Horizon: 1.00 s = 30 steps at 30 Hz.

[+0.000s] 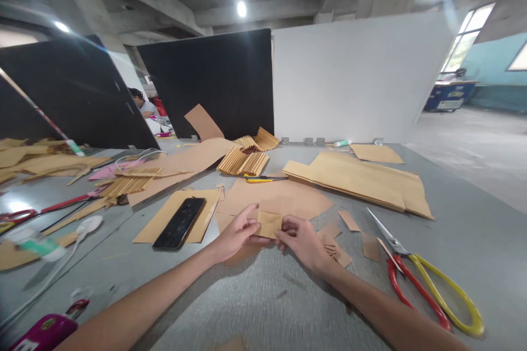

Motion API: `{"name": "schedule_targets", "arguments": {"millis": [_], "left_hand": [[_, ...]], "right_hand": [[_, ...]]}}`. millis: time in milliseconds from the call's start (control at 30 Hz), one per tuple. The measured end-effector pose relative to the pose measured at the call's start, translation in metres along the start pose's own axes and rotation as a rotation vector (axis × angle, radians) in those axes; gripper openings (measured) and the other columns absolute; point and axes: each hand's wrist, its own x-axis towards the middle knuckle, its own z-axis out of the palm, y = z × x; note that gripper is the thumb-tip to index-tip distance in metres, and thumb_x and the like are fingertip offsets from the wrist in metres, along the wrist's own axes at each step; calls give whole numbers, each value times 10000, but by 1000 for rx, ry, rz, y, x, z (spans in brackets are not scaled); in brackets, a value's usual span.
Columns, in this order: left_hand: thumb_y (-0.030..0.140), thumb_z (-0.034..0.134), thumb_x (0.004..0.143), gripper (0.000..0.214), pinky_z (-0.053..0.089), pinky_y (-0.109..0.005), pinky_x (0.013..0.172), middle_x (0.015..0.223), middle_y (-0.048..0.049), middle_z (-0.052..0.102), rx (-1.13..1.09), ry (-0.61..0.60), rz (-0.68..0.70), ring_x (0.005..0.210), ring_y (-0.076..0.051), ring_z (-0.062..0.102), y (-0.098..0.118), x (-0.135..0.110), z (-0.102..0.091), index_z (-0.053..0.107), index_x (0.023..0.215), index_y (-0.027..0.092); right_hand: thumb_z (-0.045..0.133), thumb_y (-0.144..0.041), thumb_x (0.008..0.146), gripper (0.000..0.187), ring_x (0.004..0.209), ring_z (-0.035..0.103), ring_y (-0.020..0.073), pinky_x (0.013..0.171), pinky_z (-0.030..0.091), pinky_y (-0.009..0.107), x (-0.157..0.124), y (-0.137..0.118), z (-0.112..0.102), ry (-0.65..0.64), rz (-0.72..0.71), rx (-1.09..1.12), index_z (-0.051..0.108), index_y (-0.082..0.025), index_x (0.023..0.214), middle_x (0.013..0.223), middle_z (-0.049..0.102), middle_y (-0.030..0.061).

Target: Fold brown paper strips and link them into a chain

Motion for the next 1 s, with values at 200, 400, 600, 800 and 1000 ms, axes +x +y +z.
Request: {"name": "schedule_targets", "arguments": {"millis": [200, 400, 600, 800, 1000], "left_hand": [[380, 618, 961, 317, 577, -428, 922, 1225, -110, 682, 181, -112, 84, 1015, -257, 736, -2, -1, -3, 560, 1236, 234], [397, 628, 951, 309, 558, -459, 949, 967, -112, 765, 271, -126, 38, 927, -276, 765, -9, 1, -7, 683, 1119, 143], [378, 706, 899, 352, 557, -449, 948, 963, -129, 775, 281, -120, 40, 952, -276, 758, -11, 2, -7, 680, 1141, 124], [385, 733, 877, 377, 558, -446, 949, 978, -131, 773, 275, -106, 36, 955, -277, 759, -10, 2, -6, 677, 1143, 124], [379, 729, 884, 427, 560, -447, 952, 1057, -142, 754, 281, -109, 38, 974, -277, 753, -8, 0, -4, 647, 1224, 135]], "right_hand": [[764, -486, 812, 351, 602, 643, 157, 576, 545, 289, -1, -4, -1, -4, 0, 11, 700, -150, 887, 721, 688, 33], [772, -520, 800, 378, 587, 634, 152, 581, 543, 292, -1, -7, -1, -11, -12, 14, 699, -154, 860, 709, 685, 28], [767, -566, 786, 423, 598, 634, 155, 580, 543, 292, 0, -4, -2, -17, -19, 21, 690, -154, 849, 717, 680, 26], [762, -539, 807, 395, 595, 636, 149, 588, 543, 289, 1, -1, -4, -23, -16, 22, 685, -156, 858, 728, 688, 25], [748, -542, 818, 391, 604, 640, 152, 578, 542, 285, 1, -1, -3, -15, -11, 22, 677, -159, 853, 726, 682, 24]]}}
